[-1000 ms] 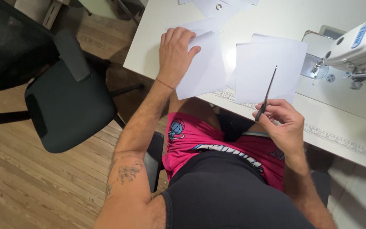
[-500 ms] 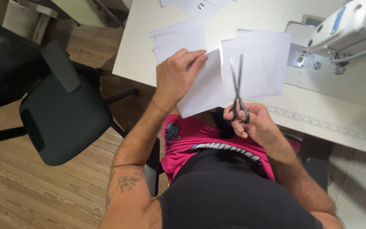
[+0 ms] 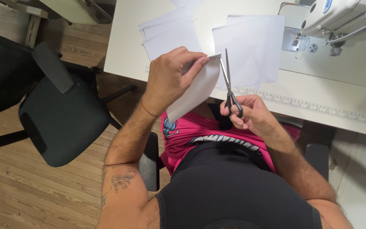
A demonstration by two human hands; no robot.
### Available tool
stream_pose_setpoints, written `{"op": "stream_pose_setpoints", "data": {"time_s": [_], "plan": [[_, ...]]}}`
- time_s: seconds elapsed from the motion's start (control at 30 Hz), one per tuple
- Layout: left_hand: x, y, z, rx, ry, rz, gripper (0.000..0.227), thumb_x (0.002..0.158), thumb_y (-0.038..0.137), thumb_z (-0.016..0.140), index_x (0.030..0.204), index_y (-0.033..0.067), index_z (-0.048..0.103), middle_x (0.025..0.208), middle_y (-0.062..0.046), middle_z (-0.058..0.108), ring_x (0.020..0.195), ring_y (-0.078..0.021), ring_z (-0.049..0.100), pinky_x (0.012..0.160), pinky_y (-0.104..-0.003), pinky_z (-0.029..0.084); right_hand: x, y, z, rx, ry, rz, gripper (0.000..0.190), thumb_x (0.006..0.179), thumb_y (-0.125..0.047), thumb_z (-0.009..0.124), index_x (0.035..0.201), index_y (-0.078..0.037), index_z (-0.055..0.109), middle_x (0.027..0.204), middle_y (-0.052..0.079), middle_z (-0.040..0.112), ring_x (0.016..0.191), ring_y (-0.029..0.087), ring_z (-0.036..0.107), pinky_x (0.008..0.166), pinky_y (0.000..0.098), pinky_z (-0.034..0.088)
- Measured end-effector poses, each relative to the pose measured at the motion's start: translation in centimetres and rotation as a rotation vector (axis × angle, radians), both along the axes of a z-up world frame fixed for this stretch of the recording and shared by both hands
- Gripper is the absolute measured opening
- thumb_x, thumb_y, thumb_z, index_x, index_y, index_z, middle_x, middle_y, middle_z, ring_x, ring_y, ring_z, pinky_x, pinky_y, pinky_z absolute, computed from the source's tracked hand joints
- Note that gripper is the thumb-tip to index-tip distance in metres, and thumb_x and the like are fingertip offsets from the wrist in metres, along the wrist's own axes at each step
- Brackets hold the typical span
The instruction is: Trimming and organizing paper patterns at a workstation using scissors
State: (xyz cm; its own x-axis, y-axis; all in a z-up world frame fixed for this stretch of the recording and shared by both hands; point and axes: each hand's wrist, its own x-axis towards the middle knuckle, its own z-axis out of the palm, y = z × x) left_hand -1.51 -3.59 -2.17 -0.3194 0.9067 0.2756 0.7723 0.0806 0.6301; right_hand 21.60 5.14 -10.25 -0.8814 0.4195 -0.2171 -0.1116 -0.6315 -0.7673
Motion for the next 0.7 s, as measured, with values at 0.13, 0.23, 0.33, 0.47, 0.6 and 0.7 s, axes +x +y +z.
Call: {"op": "stream_pose_setpoints", "data": {"time_s": [0.13,0.23,0.33,0.47,0.6,0.7], "plan": [[0.0,0.1,0.2,-0.018,-0.08,-0.039,0.016,0.104,0.032,0.065,0.104,0.0235,0.079,0.072,-0.002,0.064,0.062,-0.0196,0.064,0.059,-0.033,0.051,-0.1,-0.1,0.3,0.032,-0.01,-0.023,0.028,0.088,-0.01,0.075,0.087,0.017,0.066,0.058,0.014,0.058,0.041,0.007,0.048,0.032,0.0165,0.039],[-0.1,0.0,0.1,-0.034,-0.14,-0.06,0.015,0.104,0.031,0.066,0.103,0.0239,0.079,0.072,-0.001,0.065,0.062,-0.0154,0.062,0.058,-0.03,0.049,0.0,-0.2,-0.4,0.045,-0.024,-0.035,0.02,0.088,-0.003,0.075,0.083,0.014,0.066,0.067,0.019,0.063,0.04,0.006,0.048,0.032,0.0169,0.038],[-0.2,0.1,0.1,-0.035,-0.171,-0.077,0.015,0.103,0.03,0.066,0.103,0.0232,0.08,0.073,-0.001,0.066,0.062,-0.0131,0.06,0.059,-0.029,0.048,-0.2,-0.2,-0.8,0.061,-0.031,-0.044,0.017,0.088,0.0,0.075,0.08,0.012,0.066,0.073,0.021,0.066,0.04,0.006,0.048,0.032,0.017,0.038],[0.0,0.1,0.0,-0.035,-0.191,-0.102,0.015,0.103,0.027,0.066,0.104,0.021,0.08,0.074,-0.003,0.068,0.062,-0.0147,0.059,0.059,-0.031,0.048,-0.1,-0.2,-1.5,0.079,-0.04,-0.057,0.016,0.089,0.004,0.073,0.077,0.009,0.064,0.078,0.022,0.067,0.04,0.004,0.048,0.031,0.0162,0.038],[-0.1,0.1,-0.1,-0.04,-0.202,-0.116,0.016,0.103,0.027,0.066,0.105,0.0208,0.08,0.073,-0.002,0.068,0.063,-0.013,0.059,0.059,-0.028,0.046,-0.4,-0.3,-0.5,0.111,-0.046,-0.086,0.017,0.091,0.004,0.072,0.077,0.009,0.064,0.075,0.016,0.062,0.041,0.003,0.047,0.033,0.016,0.038],[-0.2,0.1,-0.3,-0.027,-0.225,-0.128,0.016,0.103,0.027,0.066,0.105,0.02,0.08,0.075,-0.003,0.069,0.064,-0.0136,0.06,0.06,-0.029,0.047,-0.5,-0.1,-0.6,0.108,-0.051,-0.141,0.016,0.092,0.003,0.072,0.081,0.011,0.064,0.074,0.016,0.062,0.041,0.004,0.048,0.033,0.0167,0.039]]}}
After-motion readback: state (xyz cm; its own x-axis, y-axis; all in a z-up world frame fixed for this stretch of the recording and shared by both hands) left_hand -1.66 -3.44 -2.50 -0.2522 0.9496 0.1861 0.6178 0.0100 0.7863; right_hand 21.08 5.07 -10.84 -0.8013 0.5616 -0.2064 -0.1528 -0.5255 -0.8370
